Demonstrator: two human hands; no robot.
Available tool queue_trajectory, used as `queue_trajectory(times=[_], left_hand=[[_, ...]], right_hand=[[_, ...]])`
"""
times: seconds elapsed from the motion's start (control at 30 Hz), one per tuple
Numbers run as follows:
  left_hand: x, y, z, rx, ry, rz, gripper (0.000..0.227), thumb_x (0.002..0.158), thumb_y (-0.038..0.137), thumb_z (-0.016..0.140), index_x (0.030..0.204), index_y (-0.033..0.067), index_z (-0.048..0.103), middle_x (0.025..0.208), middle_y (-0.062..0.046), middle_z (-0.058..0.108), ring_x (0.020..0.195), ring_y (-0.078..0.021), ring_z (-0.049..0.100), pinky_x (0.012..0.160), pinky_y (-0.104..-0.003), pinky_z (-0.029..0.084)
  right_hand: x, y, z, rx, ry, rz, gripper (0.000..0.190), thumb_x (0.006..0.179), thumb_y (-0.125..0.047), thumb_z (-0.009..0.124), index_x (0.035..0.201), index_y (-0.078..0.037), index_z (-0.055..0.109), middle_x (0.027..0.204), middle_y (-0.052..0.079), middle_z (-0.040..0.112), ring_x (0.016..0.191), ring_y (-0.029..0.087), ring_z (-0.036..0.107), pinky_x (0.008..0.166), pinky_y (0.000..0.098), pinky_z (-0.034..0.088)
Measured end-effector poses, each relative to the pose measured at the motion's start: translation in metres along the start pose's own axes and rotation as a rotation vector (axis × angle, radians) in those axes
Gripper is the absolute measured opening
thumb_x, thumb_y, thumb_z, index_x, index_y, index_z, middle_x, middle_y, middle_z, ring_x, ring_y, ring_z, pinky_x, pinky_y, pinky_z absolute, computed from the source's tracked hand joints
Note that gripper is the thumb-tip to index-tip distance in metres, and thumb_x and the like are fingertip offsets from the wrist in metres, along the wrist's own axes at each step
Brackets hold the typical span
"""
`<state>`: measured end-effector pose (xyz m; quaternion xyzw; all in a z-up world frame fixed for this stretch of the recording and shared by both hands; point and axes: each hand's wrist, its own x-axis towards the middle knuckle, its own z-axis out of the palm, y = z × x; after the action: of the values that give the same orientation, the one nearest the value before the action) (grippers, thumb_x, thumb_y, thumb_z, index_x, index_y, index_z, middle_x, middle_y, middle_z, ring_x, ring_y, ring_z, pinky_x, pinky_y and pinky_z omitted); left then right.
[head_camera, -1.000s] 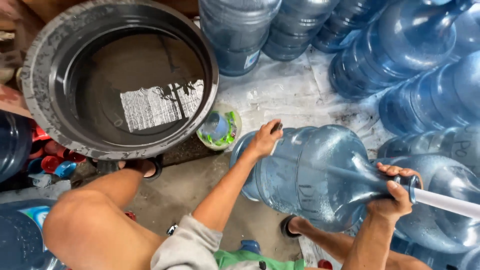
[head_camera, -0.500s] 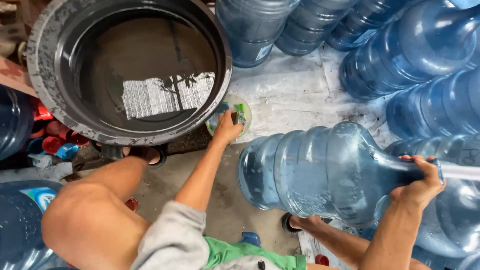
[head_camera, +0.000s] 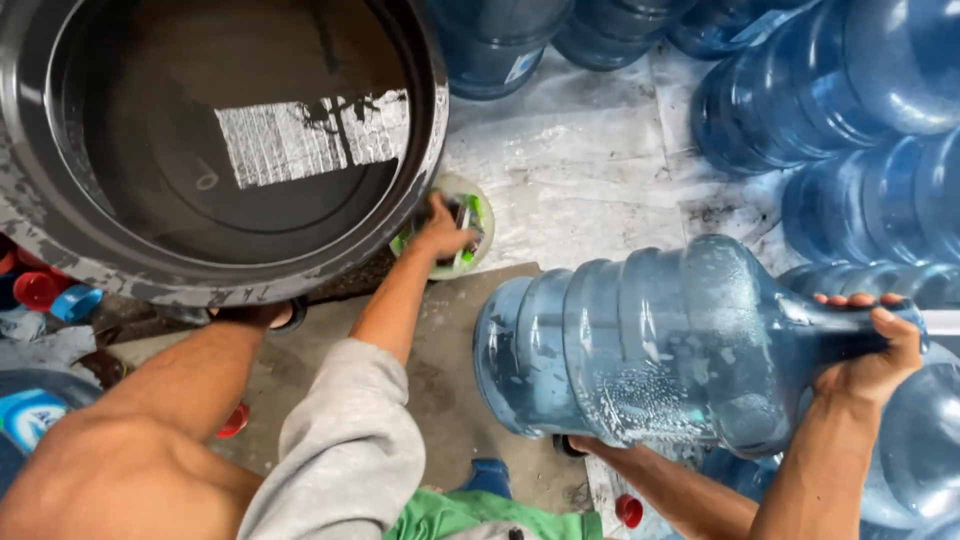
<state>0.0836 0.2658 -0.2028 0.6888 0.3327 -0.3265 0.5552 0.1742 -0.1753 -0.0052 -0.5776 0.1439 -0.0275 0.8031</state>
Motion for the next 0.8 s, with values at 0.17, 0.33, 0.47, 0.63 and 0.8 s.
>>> queue_trajectory(times=[0.17, 0.33, 0.47, 0.63, 0.8], left_hand=[[0.030, -0.018, 0.005, 0.159, -0.035, -0.088, 0.066, 0.074, 0.024, 0.057, 0.133, 0.0018, 0.040, 0.134, -0.019, 0.046, 0.116, -0.0344, 0.050, 0.090, -0.041, 0.042], [0.107, -0.061, 0.035, 0.630, 0.638, 0.078, 0.085, 0.068, 0.031, 0.083, 0.131, -0.0005, 0.037, 0.121, -0.017, 0.054, 0.110, -0.0314, 0.056, 0.082, -0.043, 0.050], [0.097, -0.050, 0.015, 0.629, 0.313, -0.048, 0.076, 0.080, 0.019, 0.065, 0.140, -0.0005, 0.023, 0.138, -0.020, 0.040, 0.125, -0.0314, 0.043, 0.101, -0.039, 0.040], [-0.007, -0.001, -0.010, 0.341, 0.013, -0.116, 0.092, 0.076, 0.025, 0.046, 0.150, 0.0113, -0.007, 0.155, -0.016, 0.005, 0.141, -0.0321, 0.017, 0.114, -0.038, 0.021], [0.043, -0.036, 0.028, 0.630, 0.331, 0.073, 0.084, 0.072, 0.045, 0.078, 0.132, 0.0053, 0.034, 0.131, -0.018, 0.046, 0.119, -0.0361, 0.048, 0.096, -0.052, 0.040]], right_hand=[[-0.001, -0.001, -0.007, -0.029, 0.008, -0.006, 0.024, 0.063, -0.018, 0.060, 0.087, -0.020, 0.059, 0.079, -0.001, 0.056, 0.077, 0.017, 0.055, 0.090, 0.0334, 0.053], [-0.003, 0.000, 0.001, -0.026, 0.004, -0.011, 0.025, 0.063, -0.020, 0.061, 0.088, -0.021, 0.058, 0.081, -0.003, 0.057, 0.078, 0.017, 0.054, 0.089, 0.0320, 0.052], [-0.008, 0.002, 0.004, -0.031, 0.003, -0.034, 0.026, 0.064, -0.018, 0.060, 0.090, -0.019, 0.057, 0.079, 0.000, 0.057, 0.075, 0.019, 0.055, 0.087, 0.0331, 0.053], [-0.008, 0.004, 0.001, -0.008, 0.033, -0.058, 0.026, 0.065, -0.016, 0.061, 0.091, -0.017, 0.058, 0.080, 0.003, 0.058, 0.074, 0.021, 0.056, 0.084, 0.0340, 0.056], [-0.006, 0.003, 0.007, -0.008, 0.034, -0.047, 0.026, 0.065, -0.016, 0.060, 0.091, -0.015, 0.056, 0.078, 0.002, 0.057, 0.075, 0.021, 0.058, 0.084, 0.0334, 0.055]])
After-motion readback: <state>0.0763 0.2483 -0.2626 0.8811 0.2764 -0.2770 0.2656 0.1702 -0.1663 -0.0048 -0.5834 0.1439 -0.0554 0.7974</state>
